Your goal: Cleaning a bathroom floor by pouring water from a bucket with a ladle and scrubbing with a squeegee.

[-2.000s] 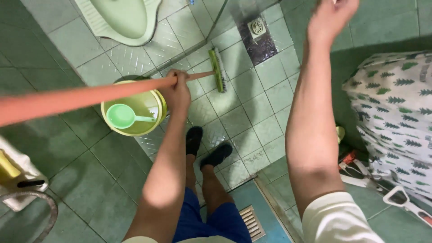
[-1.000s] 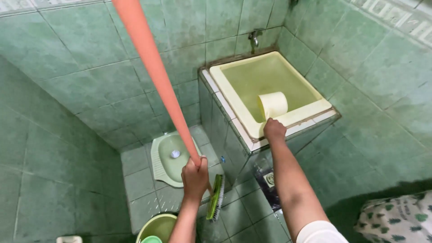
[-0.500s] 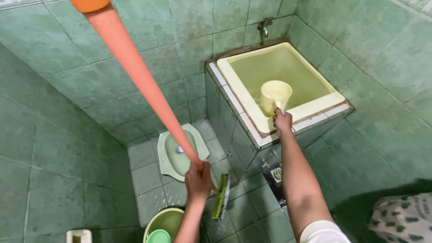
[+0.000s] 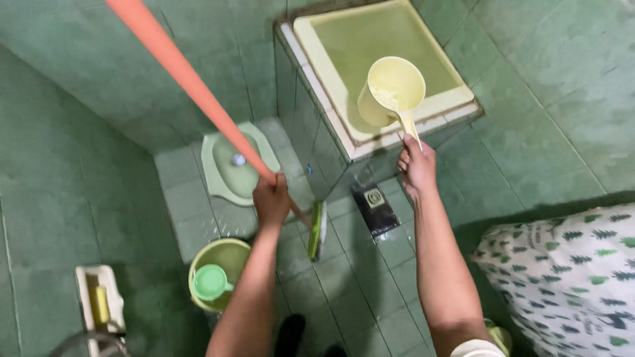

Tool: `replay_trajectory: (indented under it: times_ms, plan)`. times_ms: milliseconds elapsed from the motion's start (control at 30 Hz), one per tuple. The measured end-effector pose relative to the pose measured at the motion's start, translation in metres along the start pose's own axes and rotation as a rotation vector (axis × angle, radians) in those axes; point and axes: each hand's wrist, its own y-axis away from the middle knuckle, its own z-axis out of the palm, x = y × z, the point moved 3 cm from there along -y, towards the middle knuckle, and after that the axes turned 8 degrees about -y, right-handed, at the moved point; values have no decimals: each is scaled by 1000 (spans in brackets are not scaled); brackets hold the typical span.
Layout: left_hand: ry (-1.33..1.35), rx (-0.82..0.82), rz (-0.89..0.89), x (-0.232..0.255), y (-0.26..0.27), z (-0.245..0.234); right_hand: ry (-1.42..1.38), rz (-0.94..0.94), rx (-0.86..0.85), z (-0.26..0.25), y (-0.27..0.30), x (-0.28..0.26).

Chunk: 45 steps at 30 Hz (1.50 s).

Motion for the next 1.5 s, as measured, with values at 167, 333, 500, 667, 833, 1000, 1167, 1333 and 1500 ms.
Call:
replay_trajectory:
  times_ms: [167,333,500,667,833,1000,1167,1333,1500]
  plan:
    - [59,58,-41,-23,20,18,-10,68,-75,-54,49,19]
    - [8,112,-102,-75,62,42,5,139,-98,-105,106,41]
    - [14,243,-87,-151,147,62,130,285,-111,-178,154,84]
    - [114,287,-157,-223,231,72,285,437,-120,-257,194,146]
    - [142,317,-289,-281,287,73,446,554,-187,-302,229,195]
    - [275,351,-397,-317,317,75,673,684,-322,-374,257,305]
    - [326,351,-446,-352,323,70,718,779,-357,-329,278,346]
    - [289,298,-383,-365,299,64,721,837,-405,-329,288,440]
    - [243,351,-256,-364,245,62,625,860,-313,-287,285,490]
